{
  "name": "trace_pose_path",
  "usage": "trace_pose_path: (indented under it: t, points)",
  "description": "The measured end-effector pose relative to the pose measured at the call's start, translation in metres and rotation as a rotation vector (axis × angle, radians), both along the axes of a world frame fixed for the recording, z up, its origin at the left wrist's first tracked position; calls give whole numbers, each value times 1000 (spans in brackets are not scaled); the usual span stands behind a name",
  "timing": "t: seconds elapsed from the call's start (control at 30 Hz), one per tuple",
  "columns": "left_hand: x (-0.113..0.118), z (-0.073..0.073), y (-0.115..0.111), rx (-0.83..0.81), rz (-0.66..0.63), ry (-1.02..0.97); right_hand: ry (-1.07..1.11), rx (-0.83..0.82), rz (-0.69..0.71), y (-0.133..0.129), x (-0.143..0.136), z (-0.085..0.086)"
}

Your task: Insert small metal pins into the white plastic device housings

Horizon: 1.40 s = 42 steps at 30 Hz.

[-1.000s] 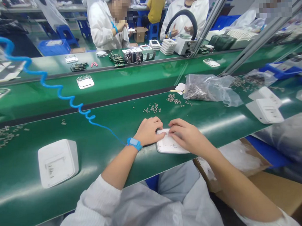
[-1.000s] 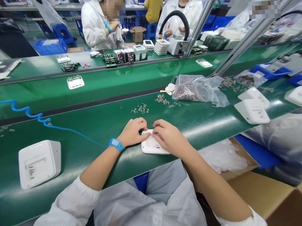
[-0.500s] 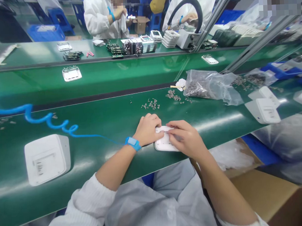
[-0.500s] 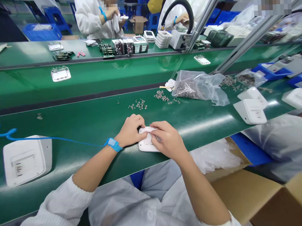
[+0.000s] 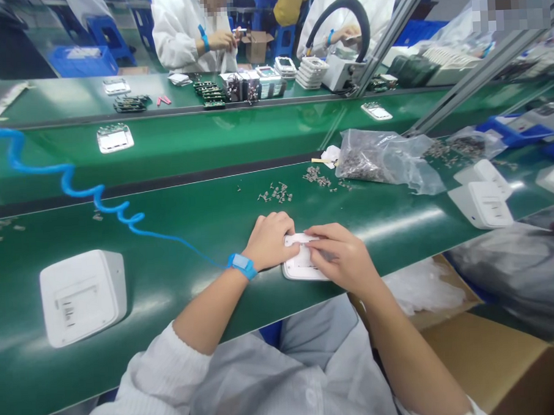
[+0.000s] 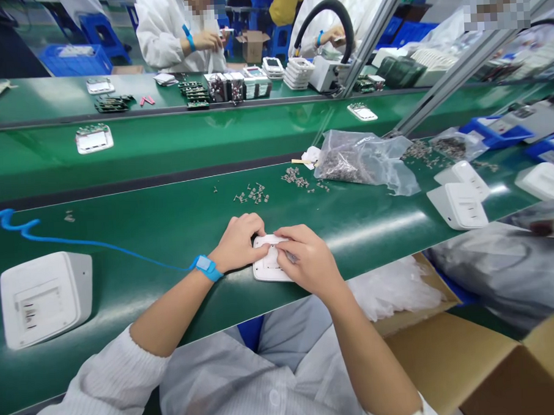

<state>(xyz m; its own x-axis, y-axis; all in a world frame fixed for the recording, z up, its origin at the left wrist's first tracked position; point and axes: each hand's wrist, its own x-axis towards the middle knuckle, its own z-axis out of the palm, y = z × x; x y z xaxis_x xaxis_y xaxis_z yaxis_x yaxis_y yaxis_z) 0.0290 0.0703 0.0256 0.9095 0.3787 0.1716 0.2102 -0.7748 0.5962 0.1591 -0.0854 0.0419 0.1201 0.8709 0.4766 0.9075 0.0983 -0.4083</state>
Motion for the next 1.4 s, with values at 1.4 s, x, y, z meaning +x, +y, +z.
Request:
trace_pose_path:
  t: [1.4]
  points:
    - [3,-3,3,-9,-42,-42,90,-642,358,30,29,46]
